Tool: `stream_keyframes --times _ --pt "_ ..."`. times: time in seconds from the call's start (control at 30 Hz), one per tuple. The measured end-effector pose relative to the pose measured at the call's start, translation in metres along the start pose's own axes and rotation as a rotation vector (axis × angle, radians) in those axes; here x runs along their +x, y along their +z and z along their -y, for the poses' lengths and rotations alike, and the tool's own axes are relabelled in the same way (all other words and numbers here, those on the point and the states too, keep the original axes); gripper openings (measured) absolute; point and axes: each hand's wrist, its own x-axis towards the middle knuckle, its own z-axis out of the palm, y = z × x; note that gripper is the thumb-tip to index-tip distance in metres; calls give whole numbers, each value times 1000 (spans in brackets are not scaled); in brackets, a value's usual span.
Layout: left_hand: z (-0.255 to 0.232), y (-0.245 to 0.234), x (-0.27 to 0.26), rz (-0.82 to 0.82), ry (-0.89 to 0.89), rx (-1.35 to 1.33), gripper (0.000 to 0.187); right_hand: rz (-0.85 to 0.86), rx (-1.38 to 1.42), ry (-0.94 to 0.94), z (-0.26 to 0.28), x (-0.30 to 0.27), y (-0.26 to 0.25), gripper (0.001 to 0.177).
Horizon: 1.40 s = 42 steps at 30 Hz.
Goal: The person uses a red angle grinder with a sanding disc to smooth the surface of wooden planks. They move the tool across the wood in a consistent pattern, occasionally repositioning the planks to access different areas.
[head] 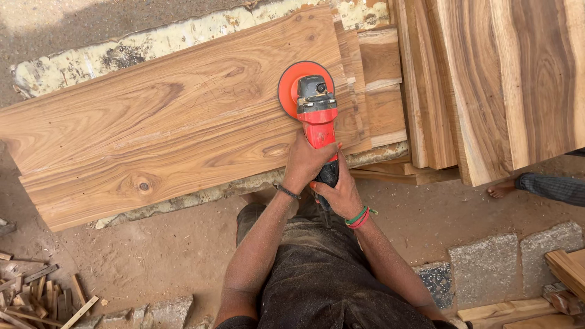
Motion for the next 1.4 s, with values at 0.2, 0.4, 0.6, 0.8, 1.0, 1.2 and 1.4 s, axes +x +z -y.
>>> stream_keyframes --times 0.2,0.4,0.6,0.8,1.0,1.2,1.4 --pt "5 -27 -10 -21 -3 -22 67 46 -33 -18 -10 3 19 102" --pt "29 -43 -19 -82 46 -11 74 65 -59 3 -16 3 44 101" --pt "47 -67 -29 -97 20 -96 73 90 -101 69 -18 1 68 101" --pt "63 -102 -38 -103 -14 -122 70 166 -215 -260 -46 5 94 90" --pt "80 -141 -53 -144 -34 -165 72 226 -170 -13 -35 6 135 94" --pt "97 -177 -68 -201 -60 -195 73 258 -193 -42 -24 4 180 94" --pt "120 -214 -76 -235 -84 -162 74 304 -137 -10 -25 5 224 89"
